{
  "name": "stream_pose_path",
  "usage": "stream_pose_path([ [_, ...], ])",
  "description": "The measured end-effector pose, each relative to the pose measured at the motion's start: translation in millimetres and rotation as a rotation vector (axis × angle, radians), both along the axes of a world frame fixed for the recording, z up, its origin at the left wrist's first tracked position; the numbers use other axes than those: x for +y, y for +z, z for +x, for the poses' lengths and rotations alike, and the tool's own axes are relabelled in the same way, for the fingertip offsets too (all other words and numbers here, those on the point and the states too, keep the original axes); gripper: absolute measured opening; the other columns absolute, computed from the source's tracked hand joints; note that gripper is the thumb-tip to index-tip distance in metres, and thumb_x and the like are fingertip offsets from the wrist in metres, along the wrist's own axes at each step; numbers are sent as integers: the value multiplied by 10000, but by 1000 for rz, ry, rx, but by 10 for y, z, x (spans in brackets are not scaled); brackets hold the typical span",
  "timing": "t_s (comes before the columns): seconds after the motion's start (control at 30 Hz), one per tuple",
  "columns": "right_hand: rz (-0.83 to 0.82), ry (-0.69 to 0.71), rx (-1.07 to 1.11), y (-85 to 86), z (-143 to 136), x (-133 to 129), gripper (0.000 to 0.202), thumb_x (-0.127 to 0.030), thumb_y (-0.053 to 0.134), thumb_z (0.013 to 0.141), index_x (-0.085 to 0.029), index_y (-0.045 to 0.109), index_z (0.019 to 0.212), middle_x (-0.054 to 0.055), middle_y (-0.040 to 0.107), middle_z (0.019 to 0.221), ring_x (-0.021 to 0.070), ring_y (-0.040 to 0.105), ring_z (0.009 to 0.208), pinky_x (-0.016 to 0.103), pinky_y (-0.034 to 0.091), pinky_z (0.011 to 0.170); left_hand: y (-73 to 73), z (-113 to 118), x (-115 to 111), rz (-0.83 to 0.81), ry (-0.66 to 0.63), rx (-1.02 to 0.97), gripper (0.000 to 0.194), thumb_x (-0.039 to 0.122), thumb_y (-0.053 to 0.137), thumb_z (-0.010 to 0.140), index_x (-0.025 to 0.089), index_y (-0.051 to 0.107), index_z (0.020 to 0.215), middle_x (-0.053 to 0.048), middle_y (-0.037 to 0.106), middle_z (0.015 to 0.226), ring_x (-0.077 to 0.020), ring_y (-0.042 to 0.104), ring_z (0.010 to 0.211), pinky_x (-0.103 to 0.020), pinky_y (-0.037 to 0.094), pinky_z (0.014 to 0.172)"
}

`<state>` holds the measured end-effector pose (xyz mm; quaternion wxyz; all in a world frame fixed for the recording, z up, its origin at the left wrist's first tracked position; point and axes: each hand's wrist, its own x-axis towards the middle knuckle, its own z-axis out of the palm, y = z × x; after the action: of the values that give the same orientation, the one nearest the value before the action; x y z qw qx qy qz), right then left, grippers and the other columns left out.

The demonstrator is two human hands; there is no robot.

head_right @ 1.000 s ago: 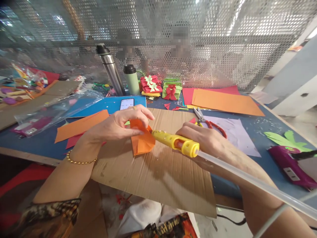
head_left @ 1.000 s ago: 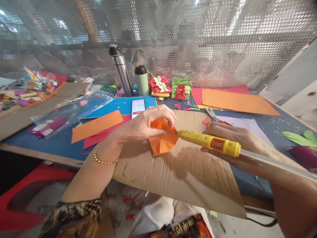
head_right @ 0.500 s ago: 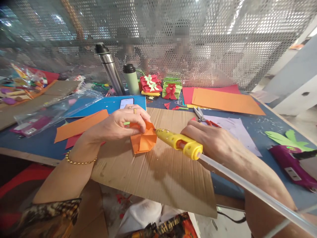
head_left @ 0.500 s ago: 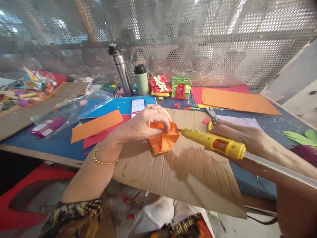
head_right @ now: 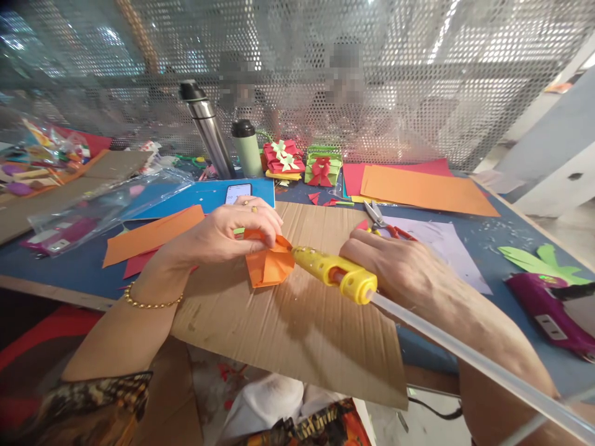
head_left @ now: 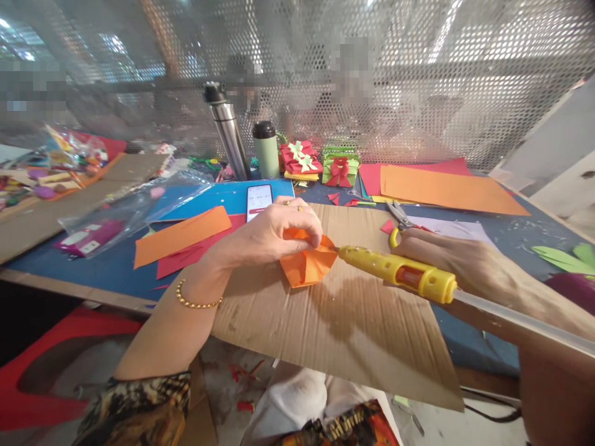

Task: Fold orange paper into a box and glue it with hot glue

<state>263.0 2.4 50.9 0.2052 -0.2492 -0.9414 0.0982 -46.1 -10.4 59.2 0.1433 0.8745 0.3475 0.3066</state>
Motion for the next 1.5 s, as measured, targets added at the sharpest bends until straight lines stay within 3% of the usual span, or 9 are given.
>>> stream_pose_path([
  [0.67, 140, -41, -77, 18, -42, -69, 233, -383, 385, 1070, -244, 460, 899, -4, 484, 839, 159, 511, 676, 305, 348, 597, -13, 11, -8, -30, 21, -13, 104, 193, 671, 919, 213, 698, 821, -22, 771, 948, -187, 660, 989, -396, 411, 998],
  [0.97, 194, -38, -82, 17, -22, -86, 175, -277, 403, 1047, -245, 442, 880, -4, 468, 832, 164, 494, 666, 305, 326, 591, 7, 24, -7, -35, 15, -14, 113, 191, 666, 922, 216, 699, 817, -20, 775, 948, -185, 660, 980, -393, 414, 998],
  [1.23, 167, -59, -83, 52, -21, -123, 152, -327, 415, 1044, -248, 462, 923, 4, 502, 867, 175, 526, 693, 316, 339, 611, -10, 14, -3, -49, 26, -5, 109, 206, 659, 921, 219, 694, 819, -21, 776, 960, -190, 660, 998, -408, 406, 1022],
  [1.5, 201, -40, -82, 3, -27, -87, 233, -322, 381, 1058, -251, 443, 845, -9, 448, 804, 168, 474, 639, 308, 323, 582, -7, 49, -5, -50, 10, 8, 115, 213, 655, 928, 216, 688, 817, -24, 775, 952, -187, 658, 990, -407, 391, 1027],
])
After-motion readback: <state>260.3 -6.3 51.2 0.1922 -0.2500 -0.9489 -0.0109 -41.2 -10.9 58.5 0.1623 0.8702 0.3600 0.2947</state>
